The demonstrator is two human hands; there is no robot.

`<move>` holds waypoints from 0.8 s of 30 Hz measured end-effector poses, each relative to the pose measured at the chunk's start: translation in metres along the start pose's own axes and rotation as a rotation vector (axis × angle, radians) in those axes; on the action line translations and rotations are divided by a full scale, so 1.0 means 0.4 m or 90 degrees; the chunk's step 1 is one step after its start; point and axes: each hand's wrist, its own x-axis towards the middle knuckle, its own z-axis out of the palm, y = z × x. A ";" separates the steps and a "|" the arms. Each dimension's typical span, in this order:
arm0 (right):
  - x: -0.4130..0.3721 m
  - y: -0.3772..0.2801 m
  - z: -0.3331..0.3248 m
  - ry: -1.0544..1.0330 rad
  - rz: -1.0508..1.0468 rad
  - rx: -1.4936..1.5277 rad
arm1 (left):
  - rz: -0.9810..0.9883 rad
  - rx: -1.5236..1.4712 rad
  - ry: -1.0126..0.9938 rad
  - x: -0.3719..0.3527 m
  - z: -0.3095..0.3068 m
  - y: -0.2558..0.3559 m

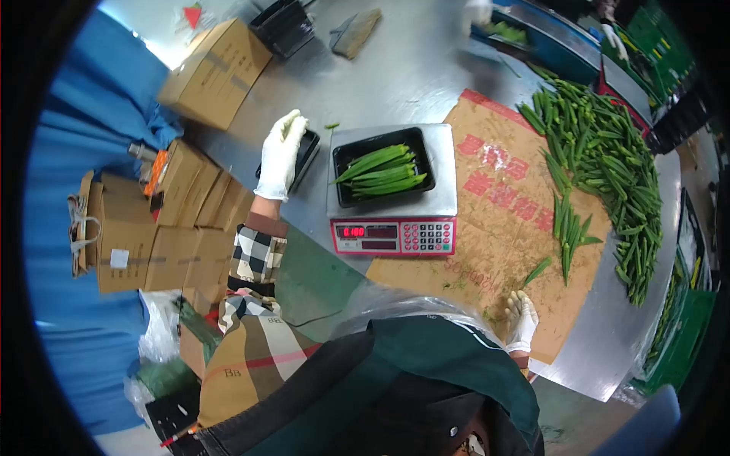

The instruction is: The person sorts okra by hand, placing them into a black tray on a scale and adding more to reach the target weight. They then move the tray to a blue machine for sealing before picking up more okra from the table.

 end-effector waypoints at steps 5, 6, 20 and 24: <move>-0.008 0.001 0.002 0.007 -0.011 -0.021 | -0.076 -0.026 0.080 -0.106 -0.020 -0.081; -0.009 -0.009 0.014 0.001 -0.023 -0.035 | -0.096 -0.031 0.084 -0.120 -0.008 -0.105; -0.007 -0.038 0.074 -0.070 -0.081 -0.120 | 0.366 0.515 0.025 -0.167 0.203 -0.102; -0.017 -0.042 0.068 -0.035 -0.080 -0.102 | 0.228 0.347 -0.010 -0.160 0.203 -0.119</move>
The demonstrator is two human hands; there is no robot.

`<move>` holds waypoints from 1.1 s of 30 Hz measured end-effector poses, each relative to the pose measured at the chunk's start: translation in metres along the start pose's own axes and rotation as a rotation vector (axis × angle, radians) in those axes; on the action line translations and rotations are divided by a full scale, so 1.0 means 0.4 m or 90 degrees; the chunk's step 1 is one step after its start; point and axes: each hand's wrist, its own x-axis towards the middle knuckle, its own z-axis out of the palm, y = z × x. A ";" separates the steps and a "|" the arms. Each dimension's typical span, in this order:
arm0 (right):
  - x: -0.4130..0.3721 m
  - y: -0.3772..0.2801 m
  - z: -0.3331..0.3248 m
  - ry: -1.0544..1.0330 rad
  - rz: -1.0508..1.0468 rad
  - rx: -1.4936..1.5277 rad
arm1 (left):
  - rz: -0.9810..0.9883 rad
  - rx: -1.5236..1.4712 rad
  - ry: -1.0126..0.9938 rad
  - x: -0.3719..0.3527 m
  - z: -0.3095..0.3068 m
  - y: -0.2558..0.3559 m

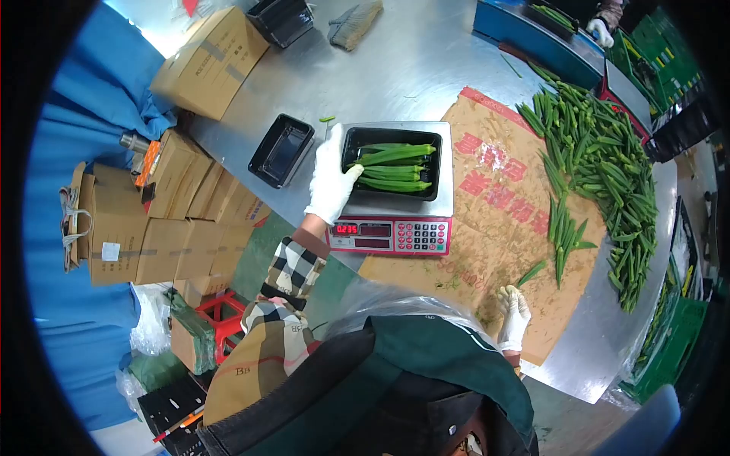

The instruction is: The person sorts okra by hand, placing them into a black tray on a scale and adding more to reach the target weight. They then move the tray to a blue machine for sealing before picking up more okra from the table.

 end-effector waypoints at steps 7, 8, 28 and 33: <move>0.002 0.035 -0.015 0.022 0.039 0.004 | -0.402 -0.373 -0.241 0.082 0.028 -0.080; -0.001 0.026 0.000 0.030 0.041 0.011 | -0.406 -0.370 -0.262 0.124 0.027 -0.052; 0.039 -0.007 -0.022 0.083 0.019 0.008 | -0.318 -0.373 -0.168 0.673 0.460 -0.125; 0.046 -0.005 0.000 0.055 0.025 -0.004 | -0.191 -0.203 0.010 0.514 0.141 -0.293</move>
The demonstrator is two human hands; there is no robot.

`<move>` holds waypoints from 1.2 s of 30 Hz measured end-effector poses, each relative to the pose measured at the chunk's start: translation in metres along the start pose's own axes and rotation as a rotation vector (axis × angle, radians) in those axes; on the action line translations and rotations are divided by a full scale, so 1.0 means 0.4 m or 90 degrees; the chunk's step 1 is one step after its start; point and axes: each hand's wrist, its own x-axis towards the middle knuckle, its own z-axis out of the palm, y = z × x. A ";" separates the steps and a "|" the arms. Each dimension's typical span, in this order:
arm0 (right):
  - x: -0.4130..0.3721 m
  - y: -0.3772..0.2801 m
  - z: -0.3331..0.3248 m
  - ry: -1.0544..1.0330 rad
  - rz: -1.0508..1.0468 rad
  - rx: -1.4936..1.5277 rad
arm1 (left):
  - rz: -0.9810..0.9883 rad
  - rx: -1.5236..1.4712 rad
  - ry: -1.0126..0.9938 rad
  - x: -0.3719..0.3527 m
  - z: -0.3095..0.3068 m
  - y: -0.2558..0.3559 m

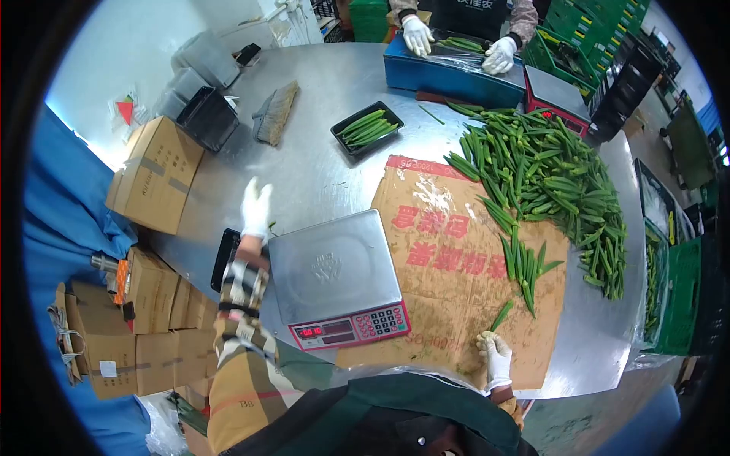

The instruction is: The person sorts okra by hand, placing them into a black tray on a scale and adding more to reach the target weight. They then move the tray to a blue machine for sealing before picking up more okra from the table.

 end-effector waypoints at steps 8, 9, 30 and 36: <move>-0.016 -0.007 0.042 -0.046 -0.032 -0.090 | 0.014 0.238 0.012 -0.416 -0.318 -0.438; -0.012 0.002 0.042 -0.057 -0.046 -0.103 | 0.034 0.308 0.015 -0.456 -0.315 -0.364; 0.023 -0.031 -0.030 0.132 -0.081 -0.170 | 0.316 0.369 0.306 -0.456 -0.258 0.092; 0.143 -0.066 0.006 0.250 -0.116 -0.544 | 0.401 0.534 -0.337 -0.628 -0.150 0.239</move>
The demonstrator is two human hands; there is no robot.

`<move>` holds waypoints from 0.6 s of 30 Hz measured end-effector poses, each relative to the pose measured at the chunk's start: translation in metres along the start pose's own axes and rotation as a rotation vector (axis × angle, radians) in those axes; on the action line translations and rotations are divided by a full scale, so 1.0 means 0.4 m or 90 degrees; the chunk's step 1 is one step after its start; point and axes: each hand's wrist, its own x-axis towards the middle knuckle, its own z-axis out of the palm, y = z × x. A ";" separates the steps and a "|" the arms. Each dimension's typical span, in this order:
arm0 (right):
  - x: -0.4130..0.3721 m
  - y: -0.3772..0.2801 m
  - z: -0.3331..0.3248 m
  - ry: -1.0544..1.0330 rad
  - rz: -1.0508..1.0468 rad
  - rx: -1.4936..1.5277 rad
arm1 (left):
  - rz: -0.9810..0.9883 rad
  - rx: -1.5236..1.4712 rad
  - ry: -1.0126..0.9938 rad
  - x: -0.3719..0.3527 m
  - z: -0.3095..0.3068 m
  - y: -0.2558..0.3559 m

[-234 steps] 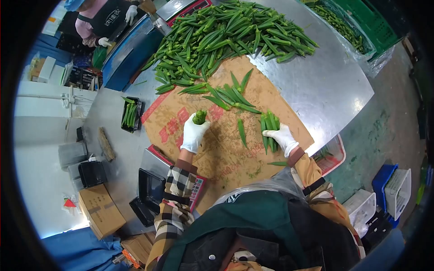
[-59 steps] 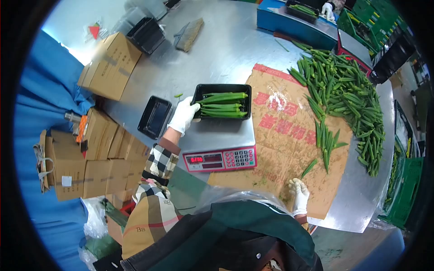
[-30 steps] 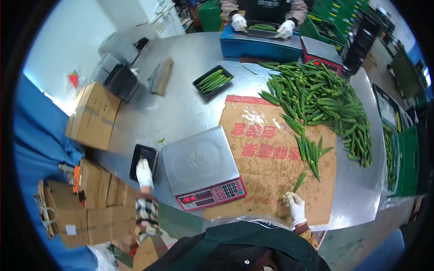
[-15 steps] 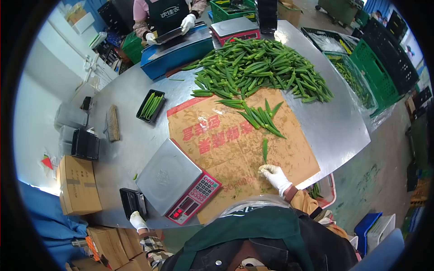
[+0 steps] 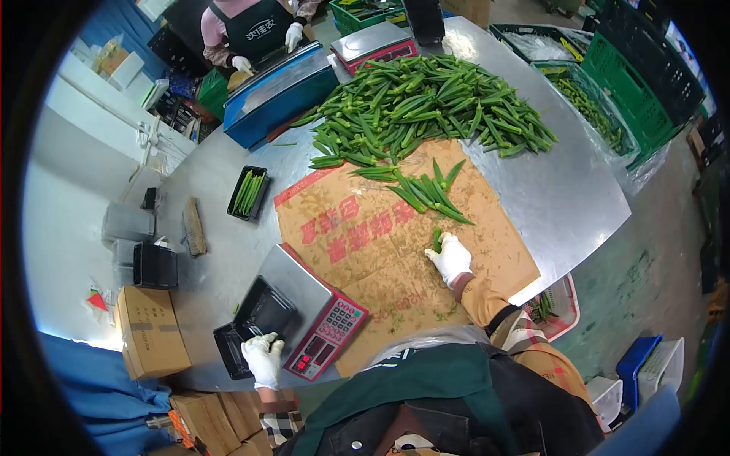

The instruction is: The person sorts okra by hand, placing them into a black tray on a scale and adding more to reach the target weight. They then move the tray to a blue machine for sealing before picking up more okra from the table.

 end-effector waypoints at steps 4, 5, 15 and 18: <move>0.039 0.020 -0.004 -0.035 0.034 0.066 | -0.036 -0.130 0.075 0.073 -0.094 0.157; 0.048 0.031 -0.005 -0.044 0.038 0.099 | -0.004 -0.161 0.096 0.106 -0.113 0.212; 0.173 0.069 -0.095 0.165 -0.165 -0.111 | 0.247 -0.491 -0.068 0.534 0.204 0.802; 0.197 0.076 -0.090 0.137 -0.204 -0.183 | 0.415 -0.292 0.022 0.633 0.378 0.864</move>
